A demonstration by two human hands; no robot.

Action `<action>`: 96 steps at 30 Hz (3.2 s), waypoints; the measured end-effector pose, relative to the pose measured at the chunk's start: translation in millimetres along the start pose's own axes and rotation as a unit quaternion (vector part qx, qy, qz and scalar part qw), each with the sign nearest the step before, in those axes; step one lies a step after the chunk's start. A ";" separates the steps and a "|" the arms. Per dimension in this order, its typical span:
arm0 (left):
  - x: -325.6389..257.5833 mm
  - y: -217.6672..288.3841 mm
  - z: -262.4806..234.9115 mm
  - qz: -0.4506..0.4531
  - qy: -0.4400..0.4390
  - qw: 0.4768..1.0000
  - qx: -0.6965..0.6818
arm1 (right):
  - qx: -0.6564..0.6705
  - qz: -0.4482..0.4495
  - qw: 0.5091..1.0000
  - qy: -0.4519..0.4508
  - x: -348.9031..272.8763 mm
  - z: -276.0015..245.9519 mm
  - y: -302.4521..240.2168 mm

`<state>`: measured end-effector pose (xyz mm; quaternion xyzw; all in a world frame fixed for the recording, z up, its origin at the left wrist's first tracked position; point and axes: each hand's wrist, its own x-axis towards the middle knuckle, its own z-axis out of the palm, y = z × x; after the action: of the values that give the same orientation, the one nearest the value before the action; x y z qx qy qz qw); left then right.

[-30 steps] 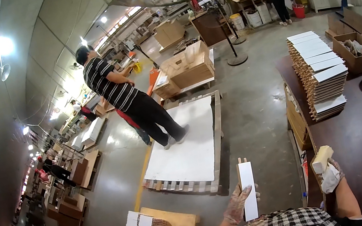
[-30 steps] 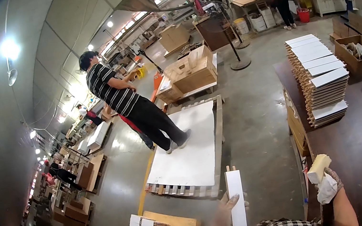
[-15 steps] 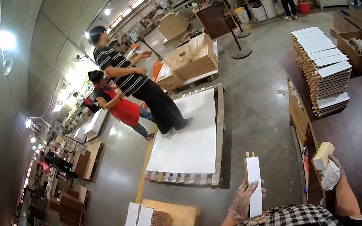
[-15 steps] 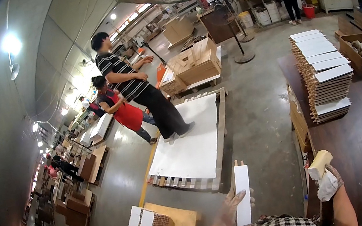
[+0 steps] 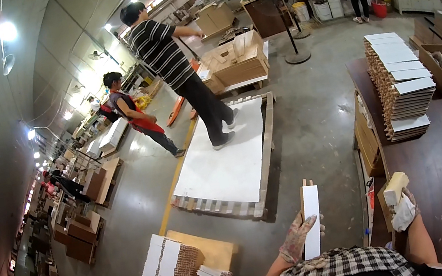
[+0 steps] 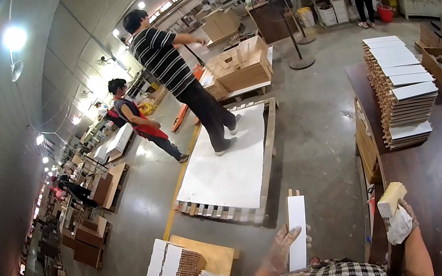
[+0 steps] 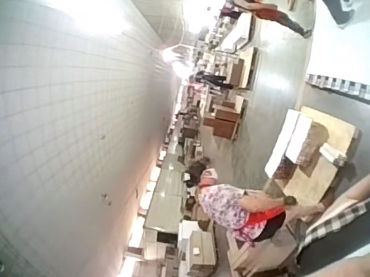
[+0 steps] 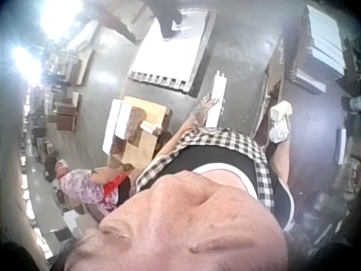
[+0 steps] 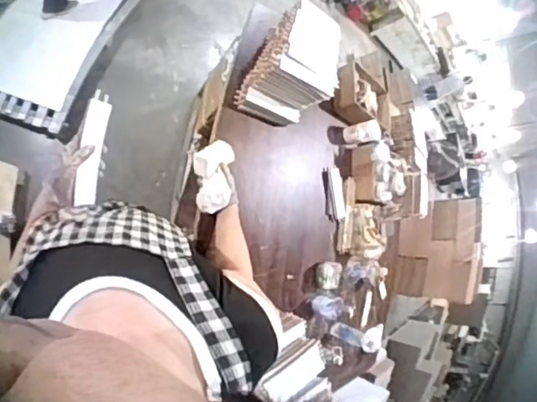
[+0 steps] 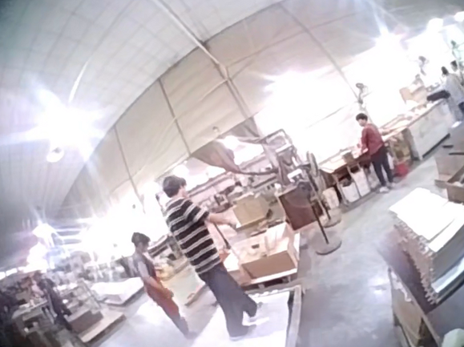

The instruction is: The person cleans white furniture panels one by one using a sponge and a cloth, applying a white liquid from a container with a small brush before wiping the surfaces.

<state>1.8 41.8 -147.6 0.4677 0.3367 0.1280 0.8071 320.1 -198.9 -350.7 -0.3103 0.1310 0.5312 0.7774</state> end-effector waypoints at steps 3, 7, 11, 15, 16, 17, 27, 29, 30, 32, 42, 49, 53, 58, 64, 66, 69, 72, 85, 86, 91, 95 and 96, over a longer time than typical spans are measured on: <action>1.1 -0.2 -3.8 0.005 -0.027 1.000 -0.002 | -0.010 0.014 1.000 -0.018 0.4 -2.5 0.0; 9.3 -6.4 -14.4 -0.018 -0.036 0.999 0.014 | -0.015 0.020 0.999 -0.033 1.7 -10.4 -2.3; 15.4 -4.9 -14.1 0.005 -0.034 0.999 -0.019 | -0.031 -0.003 1.000 -0.007 13.1 -33.7 -5.8; 20.2 -5.8 -23.9 -0.003 -0.034 0.999 0.001 | -0.053 0.046 0.998 0.009 0.7 -3.7 -8.4; 17.6 -6.2 -27.6 -0.005 -0.035 0.999 -0.001 | -0.047 0.051 0.997 -0.046 -14.3 16.5 0.2; 14.0 -4.4 -29.4 -0.006 -0.031 0.999 -0.025 | -0.042 0.053 0.992 -0.103 -23.4 28.9 2.4; 5.6 24.4 -41.7 0.008 -0.043 0.999 0.018 | -0.063 -0.020 0.997 0.028 0.1 3.7 -0.7; 3.1 28.4 -46.9 0.018 -0.023 0.999 0.021 | -0.065 -0.022 0.997 0.033 0.2 5.5 -1.9; 3.2 27.6 -51.4 0.021 -0.022 0.999 0.023 | -0.066 -0.021 0.997 0.035 1.6 6.7 -1.1; 4.2 23.2 -61.6 0.028 -0.026 0.999 -0.001 | -0.070 -0.023 0.997 0.039 3.7 8.5 0.3; 18.2 5.3 -103.3 -0.010 -0.038 0.999 -0.033 | -0.075 -0.044 0.994 0.060 4.4 0.4 0.0; 29.2 10.0 -107.9 -0.047 -0.060 0.995 -0.061 | -0.074 -0.049 0.994 0.071 -2.3 -3.7 0.0; 38.5 6.8 -108.1 -0.038 -0.054 0.996 -0.064 | -0.066 -0.055 0.994 0.074 -3.3 0.1 2.5; 48.7 6.6 -112.2 -0.038 -0.065 0.995 -0.073 | -0.065 -0.063 0.993 0.079 -3.1 3.6 3.2; 59.0 11.8 -111.8 -0.057 -0.071 0.990 -0.110 | -0.055 -0.065 0.993 0.077 -2.7 -0.1 3.9; 61.3 15.5 -106.0 -0.060 -0.075 0.991 -0.093 | -0.054 -0.068 0.993 0.076 -2.1 -0.7 3.5; 68.2 11.3 -104.0 -0.066 -0.078 0.992 -0.072 | -0.054 -0.070 0.993 0.074 -1.9 0.7 4.0; 69.3 12.3 -99.5 -0.065 -0.087 0.993 -0.055 | -0.054 -0.072 0.993 0.072 -1.8 0.9 3.8; 48.5 13.1 -91.8 -0.057 -0.057 0.996 -0.032 | -0.052 -0.075 0.994 0.065 1.5 -1.4 2.8; 49.6 11.0 -92.9 -0.050 -0.064 0.996 -0.030 | -0.051 -0.075 0.994 0.063 1.5 -1.4 1.7; 50.5 2.9 -99.6 -0.050 -0.069 0.994 -0.068 | -0.049 -0.077 0.994 0.060 2.3 2.4 0.6; 49.5 3.1 -99.0 -0.028 -0.075 0.994 -0.073 | -0.050 -0.077 0.994 0.056 -1.5 5.0 2.3; 50.4 2.1 -99.1 -0.036 -0.067 0.994 -0.075 | -0.050 -0.078 0.994 0.055 -2.4 4.8 2.1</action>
<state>-26.3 135.5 -200.5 0.4007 0.2880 0.0927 0.8648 316.6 -197.2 -346.4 -0.3869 0.1225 0.4565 0.7918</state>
